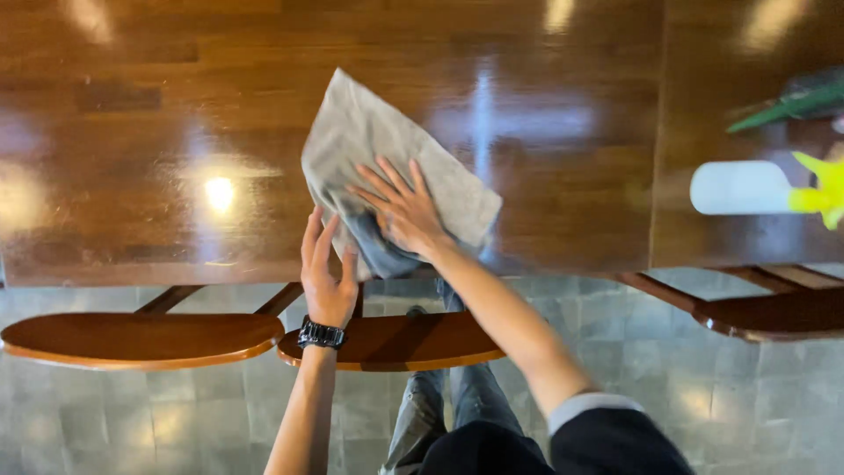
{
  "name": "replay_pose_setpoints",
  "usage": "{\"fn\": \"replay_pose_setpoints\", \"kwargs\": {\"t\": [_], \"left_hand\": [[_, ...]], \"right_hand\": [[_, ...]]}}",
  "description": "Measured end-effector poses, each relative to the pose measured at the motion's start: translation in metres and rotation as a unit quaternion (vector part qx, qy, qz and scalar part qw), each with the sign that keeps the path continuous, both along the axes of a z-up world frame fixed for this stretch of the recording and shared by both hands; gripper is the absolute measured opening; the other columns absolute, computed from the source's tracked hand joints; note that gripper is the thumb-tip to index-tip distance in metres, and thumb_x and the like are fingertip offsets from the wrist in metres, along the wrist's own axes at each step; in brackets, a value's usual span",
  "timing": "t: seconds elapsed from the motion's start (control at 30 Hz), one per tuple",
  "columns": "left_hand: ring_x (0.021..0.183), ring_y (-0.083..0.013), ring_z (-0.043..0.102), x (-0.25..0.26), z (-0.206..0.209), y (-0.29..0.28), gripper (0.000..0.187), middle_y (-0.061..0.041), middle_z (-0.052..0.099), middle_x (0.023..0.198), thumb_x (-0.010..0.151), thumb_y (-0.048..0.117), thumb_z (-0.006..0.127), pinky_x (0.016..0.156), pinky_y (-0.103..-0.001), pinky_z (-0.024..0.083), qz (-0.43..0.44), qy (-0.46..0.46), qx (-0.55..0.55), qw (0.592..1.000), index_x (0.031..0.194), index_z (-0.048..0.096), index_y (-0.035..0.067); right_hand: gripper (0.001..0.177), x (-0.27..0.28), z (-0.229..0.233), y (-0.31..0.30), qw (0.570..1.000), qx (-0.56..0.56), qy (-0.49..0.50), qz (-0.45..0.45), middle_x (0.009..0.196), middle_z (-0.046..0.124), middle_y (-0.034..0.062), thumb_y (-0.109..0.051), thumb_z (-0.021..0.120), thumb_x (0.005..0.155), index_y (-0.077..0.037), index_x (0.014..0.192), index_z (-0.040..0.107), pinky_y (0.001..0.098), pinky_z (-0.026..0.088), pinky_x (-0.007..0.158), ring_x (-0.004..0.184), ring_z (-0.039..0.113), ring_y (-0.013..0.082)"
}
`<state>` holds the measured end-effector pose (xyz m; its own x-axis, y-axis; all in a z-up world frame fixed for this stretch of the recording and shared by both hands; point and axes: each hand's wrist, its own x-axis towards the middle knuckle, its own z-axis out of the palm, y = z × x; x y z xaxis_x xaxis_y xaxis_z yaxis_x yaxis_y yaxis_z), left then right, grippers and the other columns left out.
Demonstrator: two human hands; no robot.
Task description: The person wipes a wooden dining table with a cloth, sprays a cleaning solution, and wipes the table surface. They then wipe two glass vases containing artificial tulips and a red tissue box before returning the items to the table.
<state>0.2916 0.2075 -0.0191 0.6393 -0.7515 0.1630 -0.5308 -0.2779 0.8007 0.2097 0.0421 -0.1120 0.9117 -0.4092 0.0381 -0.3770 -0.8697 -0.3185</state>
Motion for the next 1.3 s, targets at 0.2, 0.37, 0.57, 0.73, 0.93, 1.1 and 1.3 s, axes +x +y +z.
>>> {"fn": "replay_pose_setpoints", "kwargs": {"t": [0.2,0.37,0.57,0.73,0.93,1.1,1.3], "left_hand": [[0.150,-0.0404,0.044,-0.018,0.001,-0.003,0.042,-0.023,0.045,0.160,0.104,0.011,0.062,0.123,-0.047,0.037,-0.037,0.006,-0.046,0.998,0.145,0.057,0.003],[0.148,-0.0406,0.044,-0.001,-0.001,0.035,0.042,-0.022,0.044,0.160,0.103,0.014,0.062,0.120,-0.047,0.038,-0.018,0.017,-0.034,0.999,0.143,0.057,0.003],[0.147,-0.0387,0.046,0.030,0.008,0.075,0.043,-0.021,0.044,0.161,0.104,0.015,0.061,0.119,-0.046,0.038,0.029,0.037,-0.016,0.999,0.144,0.055,0.004],[0.149,-0.0393,0.045,0.032,0.001,0.079,0.044,-0.021,0.045,0.160,0.104,0.015,0.061,0.120,-0.046,0.038,0.029,0.032,-0.016,0.999,0.146,0.055,0.004],[0.148,-0.0390,0.045,0.020,-0.001,0.048,0.045,-0.021,0.045,0.160,0.104,0.017,0.062,0.121,-0.046,0.038,0.002,0.027,-0.037,0.999,0.146,0.054,0.004],[0.148,-0.0395,0.045,0.029,-0.003,0.036,0.045,-0.021,0.044,0.160,0.104,0.021,0.061,0.121,-0.045,0.038,0.003,0.027,-0.050,0.998,0.145,0.055,0.004],[0.147,-0.0376,0.046,0.043,0.008,0.047,0.044,-0.020,0.045,0.160,0.104,0.018,0.061,0.121,-0.045,0.038,0.031,0.043,-0.038,0.998,0.145,0.055,0.004]], "right_hand": [[0.051,-0.170,0.038,-0.040,0.986,0.026,0.083,-0.140,0.169,0.031,-0.0046,-0.021,0.057,0.098,-0.039,0.146,0.053,0.0593,0.009,0.127,0.158,0.021,0.0266],[0.059,-0.240,-0.029,-0.099,0.916,0.051,0.068,-0.392,0.173,0.007,0.0040,-0.030,0.042,0.106,-0.026,0.164,0.033,0.0723,-0.002,0.120,0.158,-0.001,0.0361],[0.064,-0.075,-0.031,-0.079,0.920,0.001,0.133,-0.369,0.176,0.007,0.0048,-0.023,0.045,0.099,-0.019,0.162,0.037,0.0744,-0.006,0.116,0.159,-0.004,0.0379],[0.060,0.048,0.008,0.023,0.972,0.054,0.046,-0.225,0.172,0.016,0.0065,-0.034,0.051,0.106,-0.017,0.160,0.033,0.0748,-0.003,0.119,0.158,0.005,0.0376],[0.063,-0.013,0.018,0.025,0.998,0.020,0.040,0.052,0.170,0.021,0.0000,-0.029,0.054,0.098,-0.036,0.158,0.037,0.0666,0.002,0.122,0.157,0.012,0.0265],[0.052,-0.151,0.015,-0.047,0.987,0.046,0.121,-0.091,0.167,0.028,-0.0038,-0.024,0.058,0.098,-0.040,0.147,0.051,0.0587,0.006,0.127,0.158,0.017,0.0206],[0.052,-0.176,-0.036,-0.100,0.944,-0.025,0.036,-0.327,0.172,0.015,0.0163,-0.031,0.054,0.104,-0.033,0.156,0.047,0.0774,-0.003,0.114,0.155,0.003,0.0472]]}}
